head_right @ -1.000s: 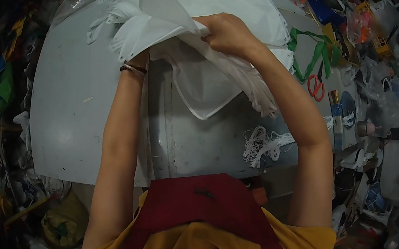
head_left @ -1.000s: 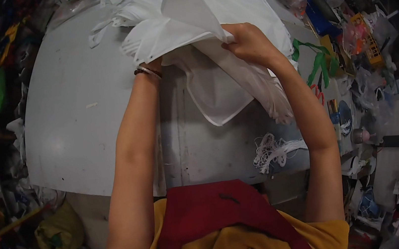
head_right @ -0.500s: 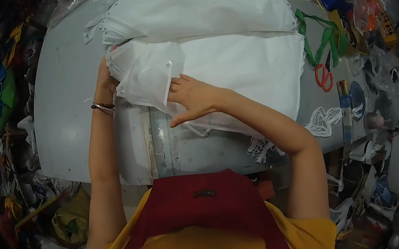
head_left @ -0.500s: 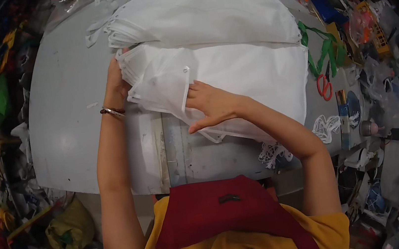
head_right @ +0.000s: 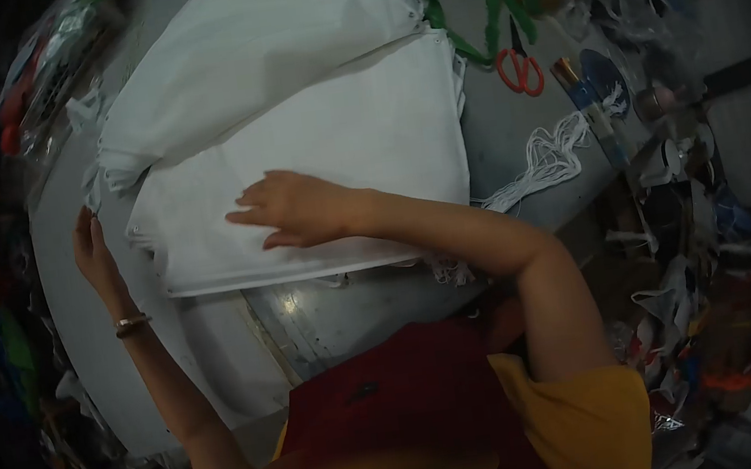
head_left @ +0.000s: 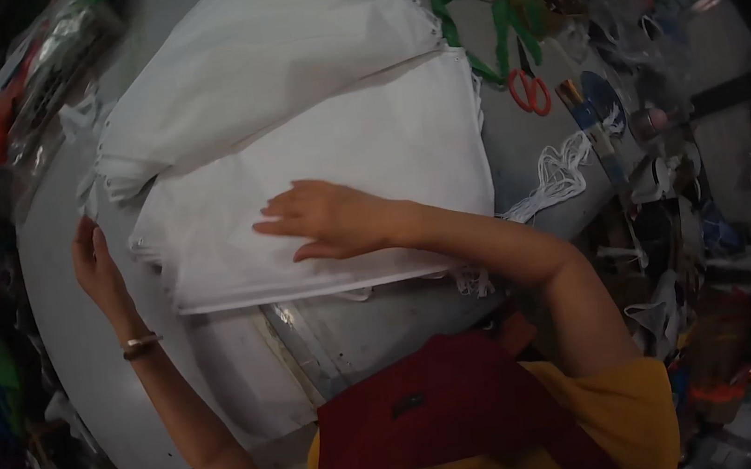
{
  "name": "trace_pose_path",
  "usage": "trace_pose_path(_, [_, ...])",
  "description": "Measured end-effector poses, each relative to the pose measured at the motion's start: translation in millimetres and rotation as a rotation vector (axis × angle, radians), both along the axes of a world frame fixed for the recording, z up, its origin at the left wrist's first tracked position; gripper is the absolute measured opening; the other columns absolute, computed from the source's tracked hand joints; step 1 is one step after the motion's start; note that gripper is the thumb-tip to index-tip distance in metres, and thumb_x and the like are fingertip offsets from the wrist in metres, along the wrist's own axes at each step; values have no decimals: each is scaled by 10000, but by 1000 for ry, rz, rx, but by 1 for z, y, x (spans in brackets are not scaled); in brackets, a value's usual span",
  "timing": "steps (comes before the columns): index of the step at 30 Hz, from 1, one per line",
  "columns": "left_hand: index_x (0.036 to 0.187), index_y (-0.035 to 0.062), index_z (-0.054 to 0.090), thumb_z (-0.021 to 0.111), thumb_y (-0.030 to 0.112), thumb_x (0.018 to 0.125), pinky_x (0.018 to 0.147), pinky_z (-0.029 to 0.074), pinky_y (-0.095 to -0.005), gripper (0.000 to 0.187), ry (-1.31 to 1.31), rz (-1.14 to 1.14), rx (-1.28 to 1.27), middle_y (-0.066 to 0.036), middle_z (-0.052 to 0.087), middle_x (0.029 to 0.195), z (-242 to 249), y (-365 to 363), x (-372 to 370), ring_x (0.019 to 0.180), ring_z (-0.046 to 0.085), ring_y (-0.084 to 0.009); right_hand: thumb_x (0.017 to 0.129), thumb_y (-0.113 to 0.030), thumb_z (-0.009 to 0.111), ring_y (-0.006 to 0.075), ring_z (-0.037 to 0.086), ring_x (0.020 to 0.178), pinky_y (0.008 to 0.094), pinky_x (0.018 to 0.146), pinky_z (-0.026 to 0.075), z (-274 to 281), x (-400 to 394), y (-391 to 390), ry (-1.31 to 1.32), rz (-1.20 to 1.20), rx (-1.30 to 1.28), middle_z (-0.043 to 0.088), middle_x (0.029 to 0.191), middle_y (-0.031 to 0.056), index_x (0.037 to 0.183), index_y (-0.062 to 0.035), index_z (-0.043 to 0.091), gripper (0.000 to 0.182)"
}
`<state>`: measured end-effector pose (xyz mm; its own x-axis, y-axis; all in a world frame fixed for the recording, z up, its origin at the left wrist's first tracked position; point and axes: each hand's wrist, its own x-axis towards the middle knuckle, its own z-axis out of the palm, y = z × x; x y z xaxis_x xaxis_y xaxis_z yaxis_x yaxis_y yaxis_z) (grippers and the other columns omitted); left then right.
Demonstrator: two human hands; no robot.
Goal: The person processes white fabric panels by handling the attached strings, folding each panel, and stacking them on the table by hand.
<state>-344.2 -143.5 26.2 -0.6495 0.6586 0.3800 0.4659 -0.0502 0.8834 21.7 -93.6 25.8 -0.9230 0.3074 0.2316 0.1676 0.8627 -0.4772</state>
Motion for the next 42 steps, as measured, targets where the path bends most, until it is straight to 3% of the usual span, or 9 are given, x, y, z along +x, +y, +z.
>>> trace_pose_path(5, [990, 17, 600, 581, -3, 788, 782, 486, -342, 203, 655, -691, -132, -152, 616, 995, 48, 34, 174, 921, 600, -305, 755, -93, 661, 303, 496, 1098, 370, 951, 394, -8, 116, 62, 467, -1001, 90, 536, 1178, 145, 1171, -46, 552, 433])
trace_pose_path(8, [1012, 21, 595, 525, 33, 809, 985, 384, -379, 215, 1021, -1024, 87, -122, 587, 1108, 17, 89, 248, 1109, 515, -264, 756, -70, 654, 299, 517, 1060, 359, 899, 424, -25, 163, 67, 515, -1236, 128, 529, 1171, 156, 1214, -42, 518, 479])
trace_pose_path(10, [1021, 30, 604, 475, 92, 833, 1076, 267, -403, 236, 1216, -1056, 197, -106, 519, 1236, -1, 130, 284, 1229, 412, -242, 797, -86, 610, 314, 568, 963, 371, 793, 465, -35, 172, 53, 445, -1377, -271, 561, 1072, 219, 1275, -53, 461, 502])
trace_pose_path(16, [1127, 200, 601, 463, 161, 837, 1090, 193, -470, 324, 1328, -770, 167, -78, 385, 1383, -30, 208, 294, 1312, 303, -238, 865, -114, 488, 340, 594, 569, 415, 561, 474, -43, 142, 14, 47, -1234, -126, 577, 626, 204, 1347, -105, 382, 494])
trace_pose_path(21, [1194, 334, 549, 461, 187, 848, 1063, 223, -482, 386, 1420, -726, 54, -85, 347, 1411, -24, 220, 284, 1312, 308, -244, 840, -74, 481, 340, 576, 524, 427, 534, 465, -42, 122, -10, 136, -1147, -165, 566, 609, 190, 1315, -155, 441, 484])
trace_pose_path(30, [1295, 280, 459, 431, 149, 888, 1087, 181, -463, 428, 1452, -763, -7, -104, 292, 1441, -29, 214, 290, 1340, 249, -272, 803, -52, 478, 299, 607, 572, 395, 547, 488, -55, 118, -39, 229, -1062, -77, 610, 669, 159, 1183, -143, 577, 403])
trace_pose_path(33, [1303, 217, 451, 422, 145, 904, 1085, 187, -466, 407, 1534, -791, 25, -117, 296, 1436, -30, 168, 278, 1336, 253, -283, 838, -152, 570, 265, 601, 590, 353, 564, 478, -30, 145, -54, 207, -993, -316, 606, 732, 199, 1165, -141, 592, 328])
trace_pose_path(37, [1329, 142, 416, 421, 290, 927, 1068, 209, -484, 429, 1178, -900, -100, -146, 310, 1422, -50, 79, 252, 1324, 265, -313, 813, -144, 652, 61, 504, 574, 211, 530, 414, -20, 219, -74, 460, -1269, -273, 613, 686, 56, 1010, -49, 653, 219])
trace_pose_path(42, [1352, 123, 384, 440, 359, 917, 1058, 214, -497, 498, 1077, -888, -291, -162, 313, 1417, -48, 10, 255, 1320, 268, -329, 774, -153, 684, 77, 533, 588, 216, 550, 425, -32, 282, -95, 509, -1578, -543, 610, 677, 31, 850, -30, 659, 146])
